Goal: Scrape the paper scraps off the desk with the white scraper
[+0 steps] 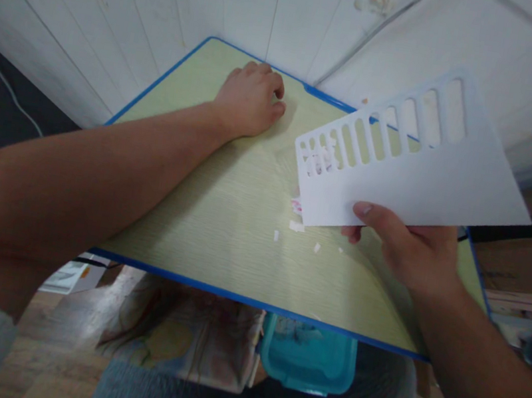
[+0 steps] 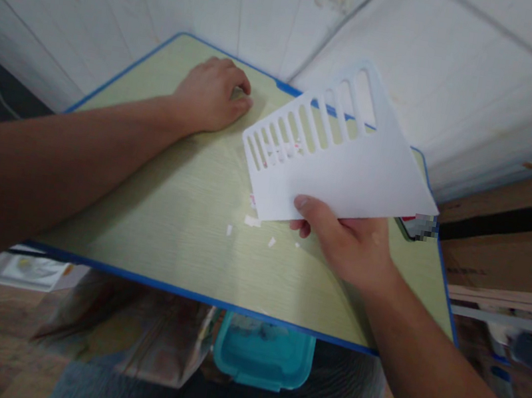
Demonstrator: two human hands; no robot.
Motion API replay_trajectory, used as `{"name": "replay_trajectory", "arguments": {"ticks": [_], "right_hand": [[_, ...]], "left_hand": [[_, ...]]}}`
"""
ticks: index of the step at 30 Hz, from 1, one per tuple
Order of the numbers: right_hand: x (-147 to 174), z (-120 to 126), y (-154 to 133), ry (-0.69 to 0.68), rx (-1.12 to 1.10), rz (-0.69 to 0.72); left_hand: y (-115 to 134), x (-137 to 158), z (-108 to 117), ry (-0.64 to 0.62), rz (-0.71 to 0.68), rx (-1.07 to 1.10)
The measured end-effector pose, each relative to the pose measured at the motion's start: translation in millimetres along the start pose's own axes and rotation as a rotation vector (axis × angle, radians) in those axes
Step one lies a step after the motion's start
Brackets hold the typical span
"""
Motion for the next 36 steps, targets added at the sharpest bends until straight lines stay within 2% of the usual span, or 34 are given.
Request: {"name": "replay_trajectory", "arguments": {"ticks": [3, 8, 14, 19, 25, 28, 31, 36], "right_hand": [[1, -2, -2, -0.023, -0.011, 0.018], [3, -7, 1, -0.088, -0.002, -0.029], [4, -1, -1, -0.05, -0.014, -0.003], [5, -17, -5, -0.244, -0.011, -0.05], [6, -17, -5, -0.254, -0.07, -0.049], [7, -22, -1, -0.323, -0.083, -0.101], [12, -31, 2, -0.45, -0.108, -0.163], [23, -40, 6, -0.595, -0.233, -0.274]], "left_hand": [[1, 0, 1, -0.005, 0.009, 0.0], [1, 1, 1, -0.014, 0.014, 0.026], [2, 1, 1, -0.015, 0.002, 0.006], [2, 0, 1, -0.014, 0.009, 0.019], [-3, -2, -1, 0.002, 0.012, 0.066], [-1, -1, -1, 0.0, 0.014, 0.03], [0, -1, 0, 0.003, 0.009, -0.001], [-9, -5, -5, -0.003, -0.005, 0.116]]}}
Point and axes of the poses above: each hand's wrist, its own x-axis away from the middle knuckle, its own z-axis out of the back of the hand, y = z × x, the point moved 10 cm from there along -x, towards the middle knuckle, and after that the axes turned 6 degrees about -y, right-handed, at the moved point
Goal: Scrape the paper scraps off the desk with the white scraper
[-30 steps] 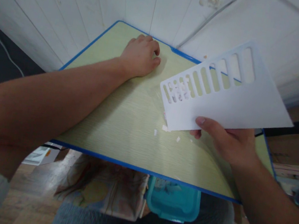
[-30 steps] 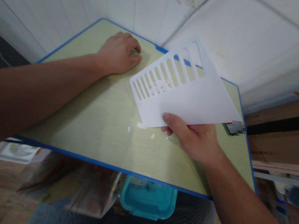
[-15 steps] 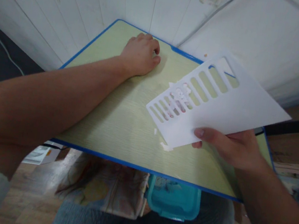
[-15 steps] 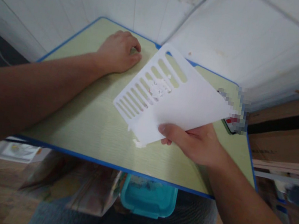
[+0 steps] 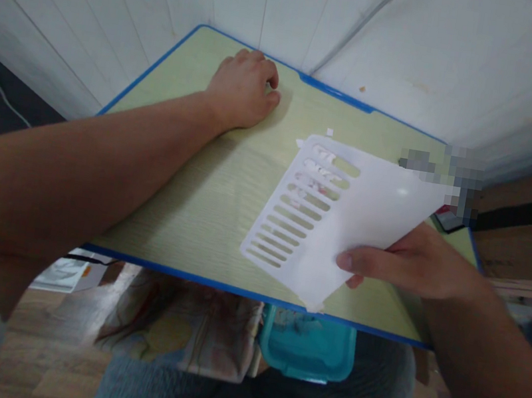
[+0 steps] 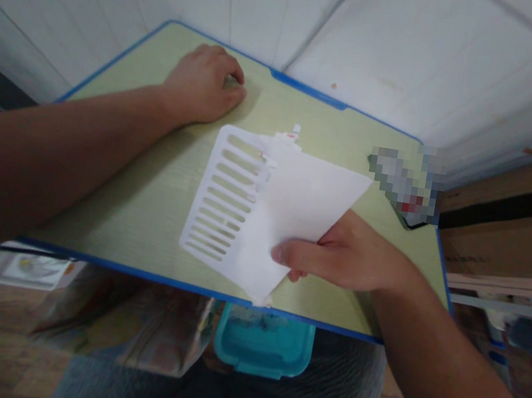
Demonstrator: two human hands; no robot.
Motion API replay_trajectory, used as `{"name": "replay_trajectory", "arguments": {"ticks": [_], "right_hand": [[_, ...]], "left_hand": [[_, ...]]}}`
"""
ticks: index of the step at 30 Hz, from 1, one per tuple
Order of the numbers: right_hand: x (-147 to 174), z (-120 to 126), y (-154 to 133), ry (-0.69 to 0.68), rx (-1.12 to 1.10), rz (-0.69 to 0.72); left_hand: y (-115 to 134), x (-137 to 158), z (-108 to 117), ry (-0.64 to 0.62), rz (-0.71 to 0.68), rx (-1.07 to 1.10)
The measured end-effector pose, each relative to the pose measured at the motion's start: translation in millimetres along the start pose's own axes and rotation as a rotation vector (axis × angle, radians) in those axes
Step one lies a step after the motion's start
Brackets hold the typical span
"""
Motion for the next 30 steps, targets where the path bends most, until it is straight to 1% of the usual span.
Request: {"name": "replay_trajectory", "arguments": {"ticks": [4, 7, 11, 15, 20, 26, 30], "right_hand": [[1, -2, -1, -0.034, -0.034, -0.016], [1, 3, -4, 0.013, -0.035, -0.004], [-1, 5, -4, 0.055, -0.023, 0.014], [-1, 0, 0, 0.012, -0.034, 0.002], [0, -4, 3, -0.058, -0.062, -0.03], [-4, 1, -5, -0.008, -0.044, 0.029], [-5, -1, -2, -0.024, -0.021, 0.005]], "left_hand": [[-4, -3, -1, 0.015, -0.045, 0.006], [-3, -2, -1, 0.019, -0.046, 0.014], [3, 1, 2, 0.002, -0.003, -0.037], [6, 3, 3, -0.007, 0.012, -0.074], [3, 1, 2, 0.007, -0.003, -0.064], [1, 0, 1, 0.011, -0.011, -0.023], [5, 2, 3, 0.002, 0.007, -0.04]]}}
Point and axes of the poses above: each hand's wrist, its own x-axis away from the middle knuckle, its own z-axis out of the back of the hand, y = z × x, the point moved 10 cm from there along -x, towards the middle knuckle, and after that the axes turned 6 degrees about -y, right-handed, at the moved point
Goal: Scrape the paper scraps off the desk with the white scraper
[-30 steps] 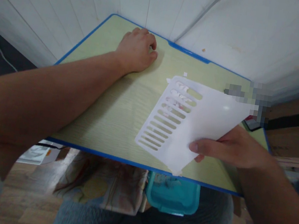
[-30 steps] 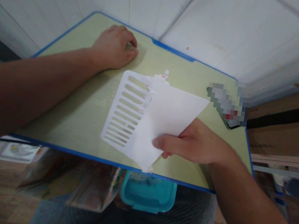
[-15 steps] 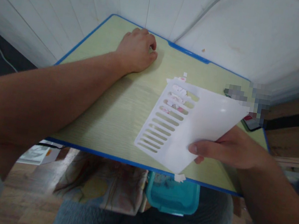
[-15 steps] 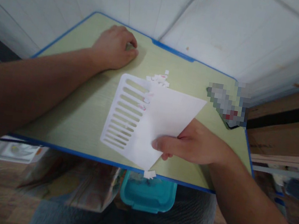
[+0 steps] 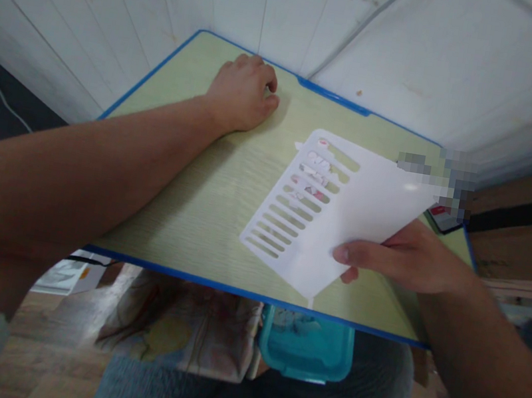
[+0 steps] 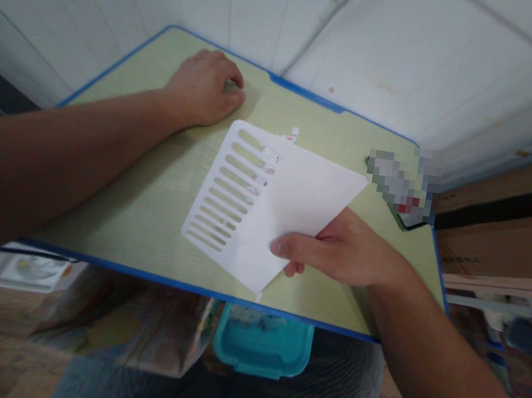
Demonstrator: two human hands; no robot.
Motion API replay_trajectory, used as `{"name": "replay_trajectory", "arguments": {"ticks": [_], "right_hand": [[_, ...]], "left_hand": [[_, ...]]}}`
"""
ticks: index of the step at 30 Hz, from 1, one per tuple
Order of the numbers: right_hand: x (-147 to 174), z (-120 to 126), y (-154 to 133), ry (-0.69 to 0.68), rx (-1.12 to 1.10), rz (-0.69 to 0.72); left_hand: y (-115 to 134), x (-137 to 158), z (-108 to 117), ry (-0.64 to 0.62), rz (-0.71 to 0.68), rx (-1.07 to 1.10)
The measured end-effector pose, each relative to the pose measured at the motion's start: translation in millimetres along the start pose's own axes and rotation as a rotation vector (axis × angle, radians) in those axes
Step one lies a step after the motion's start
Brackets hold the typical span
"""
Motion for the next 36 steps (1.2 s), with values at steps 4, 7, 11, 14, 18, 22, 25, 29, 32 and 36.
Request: {"name": "replay_trajectory", "arguments": {"ticks": [4, 7, 11, 14, 18, 22, 25, 29, 32, 36], "right_hand": [[1, 0, 4, -0.003, -0.028, -0.034], [0, 3, 2, 0.018, -0.029, -0.006], [-1, 0, 2, -0.002, -0.05, -0.014], [1, -4, 6, -0.042, -0.062, -0.061], [1, 0, 2, -0.04, -0.051, -0.02], [-2, 8, -2, 0.015, -0.007, 0.041], [-2, -1, 0, -0.032, -0.007, 0.021], [-1, -10, 2, -0.083, -0.064, 0.009], [0, -13, 3, -0.119, -0.105, 0.019], [-5, -16, 11, -0.12, -0.138, 0.002]], "left_hand": [[5, 2, 3, 0.021, -0.009, -0.019], [4, 1, 2, 0.015, -0.005, -0.028], [-1, -1, -1, -0.005, 0.008, -0.022], [-2, -2, 0, 0.02, -0.01, -0.016], [-1, -2, -1, 0.027, -0.019, -0.02], [0, 1, 0, 0.006, 0.002, -0.024], [-1, 2, -1, -0.019, 0.013, 0.027], [-4, 2, -1, 0.003, -0.005, 0.043], [-10, 3, -2, 0.02, -0.007, 0.037], [-16, 5, -6, 0.028, -0.02, 0.003]]}}
Point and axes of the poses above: each hand's wrist, its own x-axis away from the middle knuckle, its own z-axis out of the back of the hand, y = z × x, the point moved 10 cm from there along -x, towards the middle knuckle, and after that the axes turned 6 degrees about -y, right-handed, at the moved point
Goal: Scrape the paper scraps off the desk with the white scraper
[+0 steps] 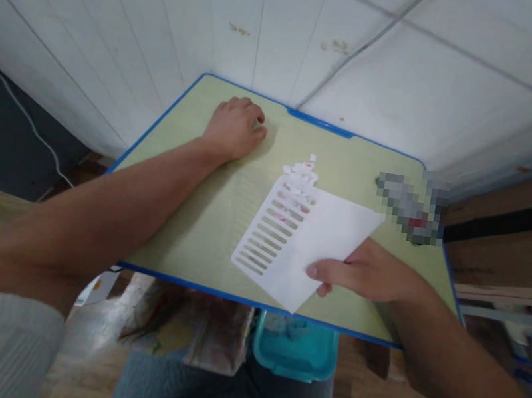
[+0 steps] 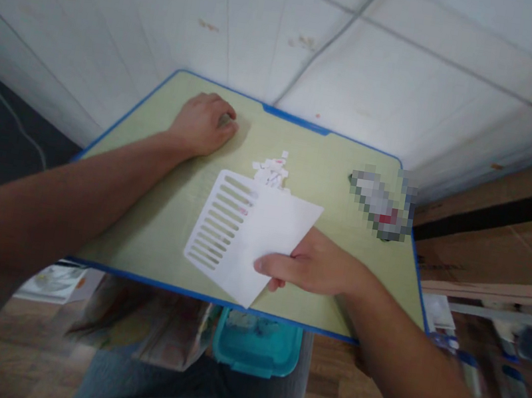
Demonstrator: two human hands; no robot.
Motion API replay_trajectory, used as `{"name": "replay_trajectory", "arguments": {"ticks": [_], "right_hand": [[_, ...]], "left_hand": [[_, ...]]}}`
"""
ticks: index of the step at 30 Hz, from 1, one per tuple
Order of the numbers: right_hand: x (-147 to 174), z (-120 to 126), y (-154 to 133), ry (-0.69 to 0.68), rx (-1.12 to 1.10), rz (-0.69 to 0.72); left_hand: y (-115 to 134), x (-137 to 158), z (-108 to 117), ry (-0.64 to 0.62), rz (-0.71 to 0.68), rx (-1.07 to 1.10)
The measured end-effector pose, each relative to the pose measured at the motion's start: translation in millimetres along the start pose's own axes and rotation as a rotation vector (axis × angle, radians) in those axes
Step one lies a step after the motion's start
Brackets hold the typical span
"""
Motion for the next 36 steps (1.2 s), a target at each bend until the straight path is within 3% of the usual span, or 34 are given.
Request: {"name": "replay_trajectory", "arguments": {"ticks": [4, 7, 12, 18, 22, 30, 36], "right_hand": [[-9, 3, 1, 0.043, -0.009, 0.042], [-11, 15, -8, 0.176, 0.018, 0.096], [4, 19, -18, 0.498, 0.077, 0.159], [34, -13, 30, 0.949, -0.071, 0.179], [39, -26, 42, 0.971, -0.027, 0.146], [66, -18, 57, 1.109, -0.039, 0.152], [69, -12, 62, 1.075, 0.014, 0.154]], "left_hand": [[-6, 1, -3, 0.007, -0.022, 0.006], [-12, 0, -6, -0.019, -0.009, 0.005], [-17, 5, -3, -0.032, 0.03, -0.058], [-24, 3, -2, -0.078, 0.103, -0.116], [-25, -1, -1, -0.065, 0.118, -0.108], [-24, 0, -3, -0.065, 0.105, -0.063], [-22, -1, -2, -0.092, 0.099, -0.067]]}}
Point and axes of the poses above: each hand's wrist, its own x-axis away from the middle knuckle, its own z-axis out of the back of the hand, y = z × x, the point moved 10 cm from there along -x, towards the middle knuckle, and after that the axes turned 6 degrees about -y, right-handed, at the moved point
